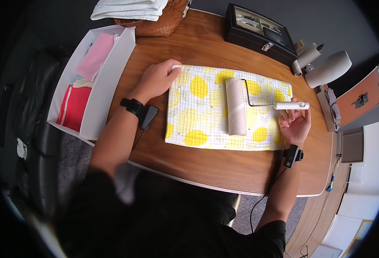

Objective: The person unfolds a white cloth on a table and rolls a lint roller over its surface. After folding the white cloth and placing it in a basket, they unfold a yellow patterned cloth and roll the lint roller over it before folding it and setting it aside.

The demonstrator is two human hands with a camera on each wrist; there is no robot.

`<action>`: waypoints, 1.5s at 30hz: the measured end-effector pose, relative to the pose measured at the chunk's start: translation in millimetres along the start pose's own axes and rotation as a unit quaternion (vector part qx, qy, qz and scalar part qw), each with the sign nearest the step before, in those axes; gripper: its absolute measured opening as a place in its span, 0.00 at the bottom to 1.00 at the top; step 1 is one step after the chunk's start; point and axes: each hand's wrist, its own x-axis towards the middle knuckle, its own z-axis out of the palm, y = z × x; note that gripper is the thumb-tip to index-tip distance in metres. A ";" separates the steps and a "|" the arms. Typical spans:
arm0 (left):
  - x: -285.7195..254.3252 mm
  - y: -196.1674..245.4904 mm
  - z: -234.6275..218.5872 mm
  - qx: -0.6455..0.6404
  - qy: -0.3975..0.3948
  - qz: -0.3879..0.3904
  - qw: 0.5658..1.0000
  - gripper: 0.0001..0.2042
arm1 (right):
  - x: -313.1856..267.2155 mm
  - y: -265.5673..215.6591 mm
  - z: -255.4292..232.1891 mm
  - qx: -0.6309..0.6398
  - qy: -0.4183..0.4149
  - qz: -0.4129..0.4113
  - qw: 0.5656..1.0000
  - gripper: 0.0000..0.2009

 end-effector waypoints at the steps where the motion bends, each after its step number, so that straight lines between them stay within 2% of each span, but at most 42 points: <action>1: -0.3 1.3 -0.4 0.004 0.001 -0.001 1.000 0.14 | 1.1 0.5 -0.9 -0.003 0.004 0.000 1.000 0.34; 7: 0.1 3.6 -1.8 -0.001 -0.011 -0.016 1.000 0.14 | 3.9 3.4 7.8 -0.049 0.085 -0.049 0.994 0.32; 10: 0.4 -0.7 0.1 -0.007 -0.002 0.005 1.000 0.14 | 5.6 4.7 9.9 -0.064 0.099 -0.079 0.990 0.31; 13: 0.4 -0.5 0.5 -0.007 -0.002 0.000 1.000 0.14 | 8.4 3.0 0.2 -0.107 0.065 -0.090 0.988 0.31; 16: 0.7 -0.9 0.1 -0.005 -0.008 -0.005 1.000 0.15 | 4.8 4.5 7.6 -0.154 0.131 -0.085 0.976 0.29; 28: 0.6 1.9 -1.3 0.004 -0.009 -0.009 1.000 0.15 | 3.0 18.6 15.5 -0.194 0.087 -0.034 0.977 0.30; 31: 0.0 4.0 -2.3 0.012 -0.008 -0.012 1.000 0.14 | 3.0 22.8 22.2 -0.180 0.098 -0.019 0.979 0.29; 34: -0.3 2.9 -1.4 0.014 0.002 -0.002 1.000 0.14 | 4.8 28.2 28.8 -0.160 0.091 -0.025 0.983 0.32; 37: -0.9 2.9 -1.1 -0.003 0.001 -0.004 1.000 0.14 | 2.7 34.4 46.1 -0.108 0.042 -0.036 0.993 0.31; 40: -1.6 3.7 -2.1 0.002 0.001 -0.006 1.000 0.14 | 4.4 43.9 53.7 -0.102 0.029 -0.048 0.993 0.30; 43: -1.3 -0.2 0.2 0.002 0.015 0.012 1.000 0.14 | 5.4 51.3 46.1 -0.147 -0.002 -0.027 0.989 0.26; 45: -0.9 -0.2 0.0 0.002 0.011 0.004 1.000 0.13 | 5.6 54.4 47.8 -0.225 0.013 -0.017 0.974 0.23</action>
